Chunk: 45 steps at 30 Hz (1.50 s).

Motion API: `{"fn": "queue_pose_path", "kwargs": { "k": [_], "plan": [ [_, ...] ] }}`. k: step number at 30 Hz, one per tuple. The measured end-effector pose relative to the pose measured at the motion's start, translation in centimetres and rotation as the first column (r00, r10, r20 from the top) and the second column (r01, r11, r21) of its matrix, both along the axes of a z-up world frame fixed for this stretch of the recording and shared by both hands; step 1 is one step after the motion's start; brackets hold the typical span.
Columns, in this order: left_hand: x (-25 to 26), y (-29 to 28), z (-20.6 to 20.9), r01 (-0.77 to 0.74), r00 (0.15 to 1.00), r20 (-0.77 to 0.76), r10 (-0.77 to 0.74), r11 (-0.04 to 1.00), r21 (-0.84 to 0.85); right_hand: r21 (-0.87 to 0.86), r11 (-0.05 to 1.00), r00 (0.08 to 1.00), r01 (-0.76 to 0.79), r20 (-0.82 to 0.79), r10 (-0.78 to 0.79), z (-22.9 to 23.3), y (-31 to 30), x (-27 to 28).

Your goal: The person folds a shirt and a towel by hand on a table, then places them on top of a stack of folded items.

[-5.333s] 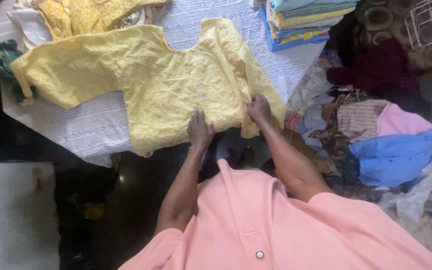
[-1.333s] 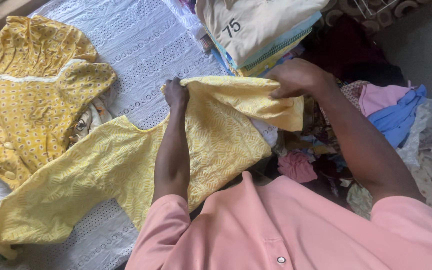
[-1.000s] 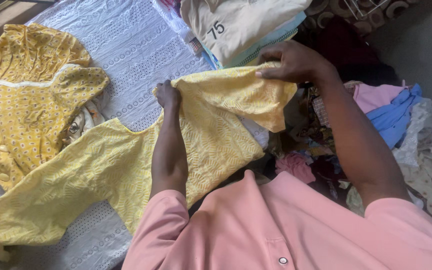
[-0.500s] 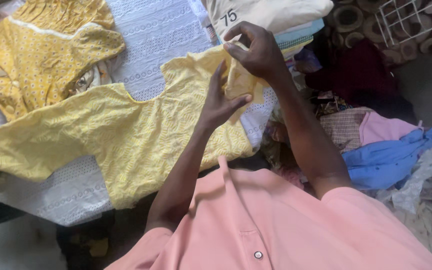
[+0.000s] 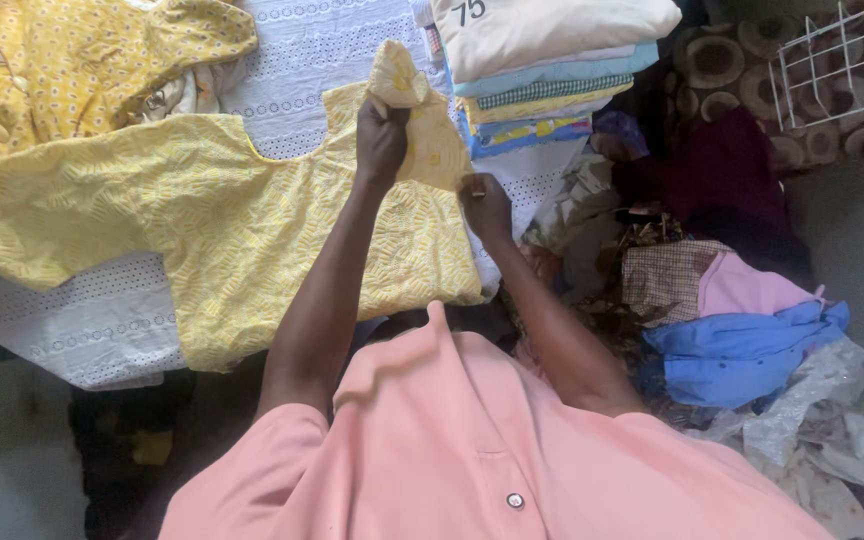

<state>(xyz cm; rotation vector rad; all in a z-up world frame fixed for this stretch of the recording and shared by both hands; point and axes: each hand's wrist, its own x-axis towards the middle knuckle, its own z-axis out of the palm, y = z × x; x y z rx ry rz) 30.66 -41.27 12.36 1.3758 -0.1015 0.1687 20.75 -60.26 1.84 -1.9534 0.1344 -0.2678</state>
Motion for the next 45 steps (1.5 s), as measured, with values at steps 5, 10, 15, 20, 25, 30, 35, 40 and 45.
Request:
{"fn": "queue_pose_path", "kwargs": {
  "k": [5, 10, 15, 20, 25, 30, 35, 40, 45],
  "plan": [
    [0.0, 0.6, 0.4, 0.097, 0.992, 0.098, -0.083, 0.985, -0.146, -0.133, 0.991, 0.999, 0.004, -0.044, -0.010, -8.9, -0.3, -1.5],
    [1.4, 1.4, -0.1, 0.191, 0.982, 0.063, -0.180, 0.940, -0.283, -0.238, 0.971, 0.977, -0.004, -0.209, -0.048, -10.2, 0.5, -0.2],
    [3.4, 2.7, -0.6, 0.226, 0.973, 0.040, -0.228, 0.901, -0.369, -0.049, 0.971, 0.926, 0.235, -0.292, -0.239, -9.2, 1.3, -0.5],
    [3.8, 7.3, 0.4, 0.200, 0.965, -0.058, -0.255, 0.862, -0.466, -0.064, 0.929, 0.922, 0.365, -0.114, -0.371, -5.0, 5.6, -3.1],
    [4.9, 14.3, 1.5, 0.163, 0.970, -0.084, -0.227, 0.869, -0.468, -0.045, 0.977, 0.975, 0.208, -0.066, -0.210, 0.5, 10.4, -4.4],
    [5.9, 21.4, 2.7, 0.113, 0.981, -0.113, -0.158, 0.938, -0.327, -0.089, 0.996, 0.999, -0.007, -0.054, 0.002, 3.7, 15.8, -3.6],
    [6.7, 28.3, 1.5, 0.009, 0.994, -0.106, -0.030, 0.980, -0.199, -0.137, 0.984, 0.992, -0.114, -0.073, 0.105, 4.2, 19.1, -3.3],
    [5.9, 32.8, -1.0, -0.027, 0.988, -0.154, 0.006, 0.990, -0.140, -0.213, 0.966, 0.986, -0.144, -0.118, 0.121, 3.1, 20.5, -3.6],
    [5.7, 34.1, -3.0, -0.072, 0.986, -0.152, 0.062, 0.996, -0.061, -0.203, 0.965, 0.981, -0.165, -0.131, 0.140, 1.9, 22.0, -3.4]
  ]
}}
